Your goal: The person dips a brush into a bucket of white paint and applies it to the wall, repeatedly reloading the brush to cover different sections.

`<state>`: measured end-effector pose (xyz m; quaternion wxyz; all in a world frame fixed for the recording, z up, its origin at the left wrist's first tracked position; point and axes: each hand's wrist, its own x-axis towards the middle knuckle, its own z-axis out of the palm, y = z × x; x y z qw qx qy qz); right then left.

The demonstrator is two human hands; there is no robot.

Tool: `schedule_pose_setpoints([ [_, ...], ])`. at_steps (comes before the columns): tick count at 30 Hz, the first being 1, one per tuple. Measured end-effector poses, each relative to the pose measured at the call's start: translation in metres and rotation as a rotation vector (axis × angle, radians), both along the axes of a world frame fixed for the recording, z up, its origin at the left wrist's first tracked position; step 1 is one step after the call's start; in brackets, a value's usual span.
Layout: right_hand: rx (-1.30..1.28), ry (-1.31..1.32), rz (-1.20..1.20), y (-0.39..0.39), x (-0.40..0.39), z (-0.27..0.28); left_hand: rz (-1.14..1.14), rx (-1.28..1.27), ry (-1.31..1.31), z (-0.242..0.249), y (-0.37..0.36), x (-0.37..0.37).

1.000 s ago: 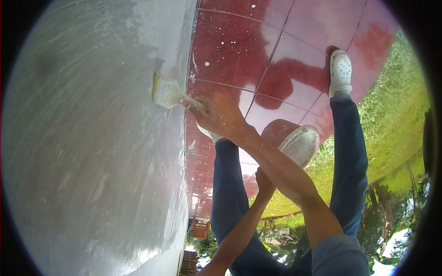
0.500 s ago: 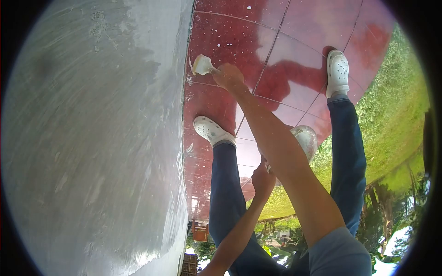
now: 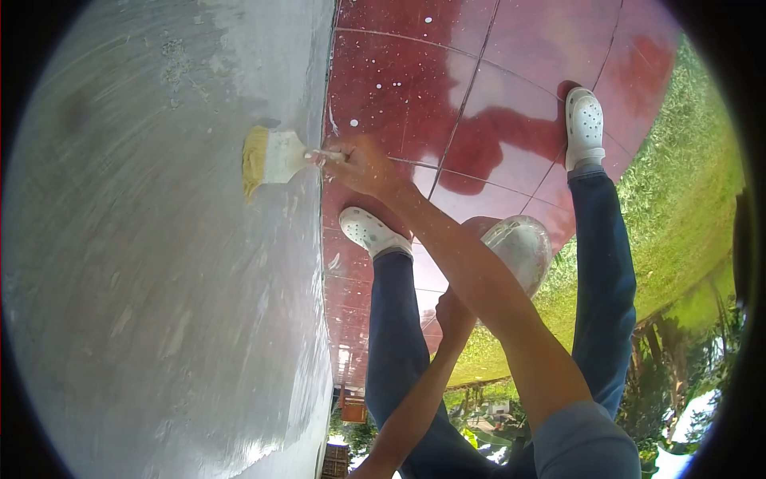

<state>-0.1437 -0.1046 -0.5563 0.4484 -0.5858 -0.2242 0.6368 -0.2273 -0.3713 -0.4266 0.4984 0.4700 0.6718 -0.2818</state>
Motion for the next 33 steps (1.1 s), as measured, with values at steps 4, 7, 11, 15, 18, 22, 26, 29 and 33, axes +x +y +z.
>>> schedule_pose_setpoints([
  [4, -0.262, -0.328, 0.114, 0.002, 0.037, -0.077, 0.115, -0.024, -0.086, -0.004, 0.001, 0.003],
  [7, -0.446, -0.521, 0.330, 0.024, 0.063, -0.058, 0.008, -0.044, -0.003, 0.000, 0.016, 0.012],
  [11, -0.152, -0.530, 0.081, 0.026, 0.062, 0.055, -0.003, -0.054, 0.004, -0.009, 0.006, 0.002],
  [15, 0.062, -0.073, 0.007, 0.012, 0.075, 0.129, -0.010, -0.100, -0.046, -0.004, 0.005, -0.004],
  [18, 0.128, 0.128, -0.101, 0.027, 0.045, 0.074, -0.002, -0.072, 0.000, -0.007, 0.018, 0.004],
  [22, -0.210, -0.111, 0.036, 0.024, 0.050, -0.060, 0.097, -0.006, -0.007, -0.007, 0.031, 0.015],
  [26, -0.452, -0.593, 0.315, 0.020, 0.077, -0.079, 0.046, -0.016, 0.004, 0.001, 0.039, 0.023],
  [29, -0.156, -0.606, 0.176, 0.050, 0.077, 0.007, 0.038, -0.081, 0.061, -0.003, 0.038, 0.021],
  [33, -0.035, -0.339, 0.102, 0.039, 0.111, 0.114, 0.019, -0.099, 0.052, -0.005, 0.034, 0.020],
])
